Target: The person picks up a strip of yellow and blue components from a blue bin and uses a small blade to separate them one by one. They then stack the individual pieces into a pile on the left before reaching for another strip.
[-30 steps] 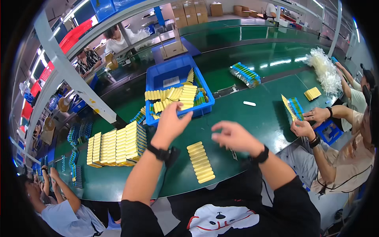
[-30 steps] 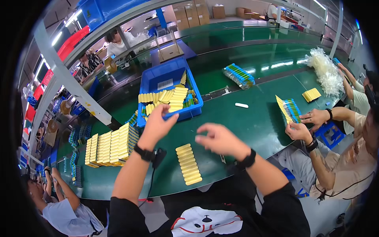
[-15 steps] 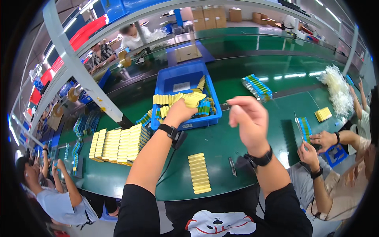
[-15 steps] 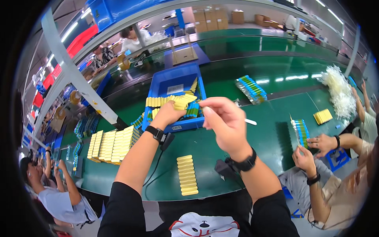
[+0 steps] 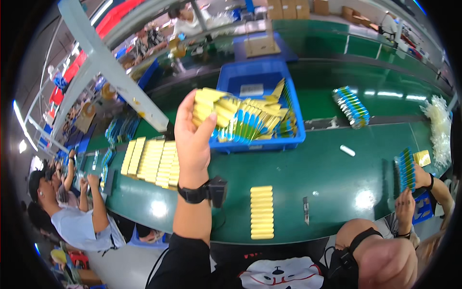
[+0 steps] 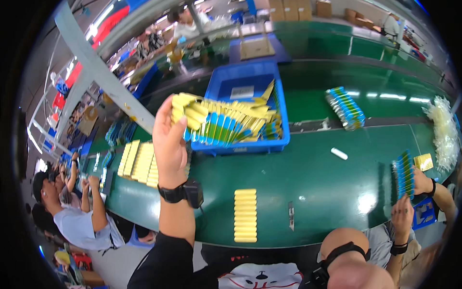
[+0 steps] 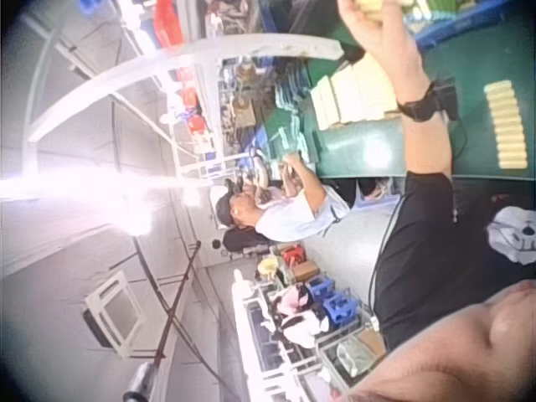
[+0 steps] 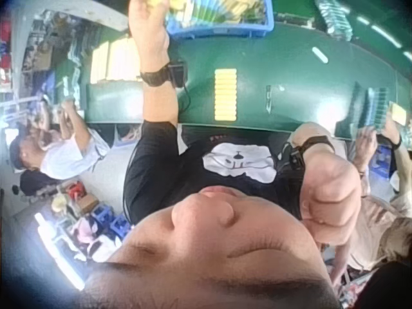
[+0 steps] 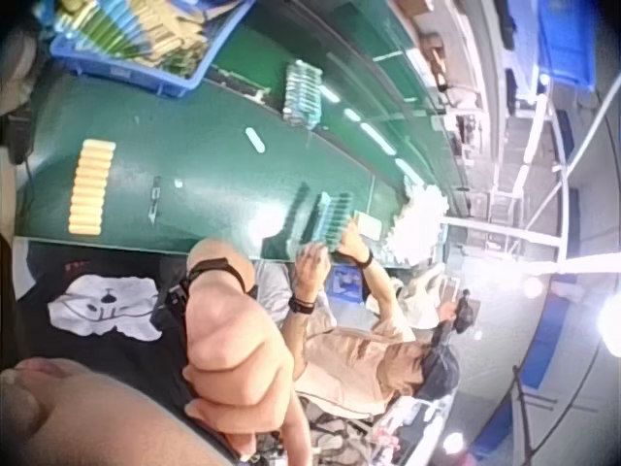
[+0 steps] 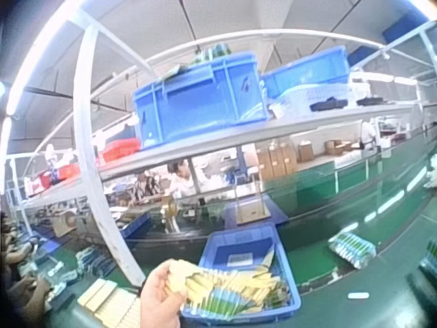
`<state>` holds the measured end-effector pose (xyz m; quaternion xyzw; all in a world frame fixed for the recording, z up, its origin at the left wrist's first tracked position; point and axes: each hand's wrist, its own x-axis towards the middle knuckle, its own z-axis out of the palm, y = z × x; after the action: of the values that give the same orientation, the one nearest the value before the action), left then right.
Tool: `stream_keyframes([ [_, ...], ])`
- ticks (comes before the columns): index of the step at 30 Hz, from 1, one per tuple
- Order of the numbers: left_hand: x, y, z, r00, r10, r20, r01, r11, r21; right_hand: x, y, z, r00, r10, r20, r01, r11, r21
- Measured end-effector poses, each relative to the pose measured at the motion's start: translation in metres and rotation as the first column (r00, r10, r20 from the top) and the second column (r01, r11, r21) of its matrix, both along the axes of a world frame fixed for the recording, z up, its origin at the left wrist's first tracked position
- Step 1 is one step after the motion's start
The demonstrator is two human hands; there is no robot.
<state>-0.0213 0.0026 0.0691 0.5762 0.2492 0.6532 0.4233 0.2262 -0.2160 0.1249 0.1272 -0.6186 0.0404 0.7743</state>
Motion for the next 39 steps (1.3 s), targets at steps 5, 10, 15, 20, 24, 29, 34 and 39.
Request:
stream_keyframes([
  [5,-0.025,-0.015,0.006,0.973,0.212,-0.09,-0.202,0.974,0.103,-0.019,0.024,-0.021,0.992,0.12,0.027,-0.122,0.99,0.066],
  [10,-0.036,-0.021,0.023,0.988,0.032,0.148,-0.041,0.998,0.053,-0.025,0.002,-0.018,0.989,-0.117,0.085,0.123,0.989,-0.076],
  [15,-0.04,-0.045,0.032,0.983,0.038,0.177,-0.075,0.975,0.209,-0.035,0.029,-0.016,0.993,0.006,0.114,0.001,0.998,-0.058],
  [20,-0.046,-0.081,0.038,0.974,-0.093,0.208,0.07,0.991,0.116,-0.042,0.022,-0.03,0.989,-0.003,0.15,0.03,0.984,-0.177],
  [24,-0.041,-0.073,0.032,0.819,-0.552,0.155,0.471,0.802,0.367,-0.04,0.023,-0.026,0.923,-0.376,-0.084,0.369,0.925,-0.086],
  [29,-0.033,-0.054,0.019,0.817,-0.556,-0.152,0.553,0.68,0.482,-0.023,0.039,-0.012,0.964,0.15,0.219,-0.154,0.988,0.0],
  [34,-0.018,-0.054,0.006,0.825,-0.51,0.242,0.483,0.86,0.166,-0.016,0.046,-0.019,0.969,0.209,0.129,-0.166,0.945,-0.282],
  [39,-0.029,-0.031,0.006,0.863,-0.315,0.394,0.296,0.949,0.111,-0.007,0.093,-0.03,0.991,-0.082,0.101,0.13,0.616,-0.777],
])
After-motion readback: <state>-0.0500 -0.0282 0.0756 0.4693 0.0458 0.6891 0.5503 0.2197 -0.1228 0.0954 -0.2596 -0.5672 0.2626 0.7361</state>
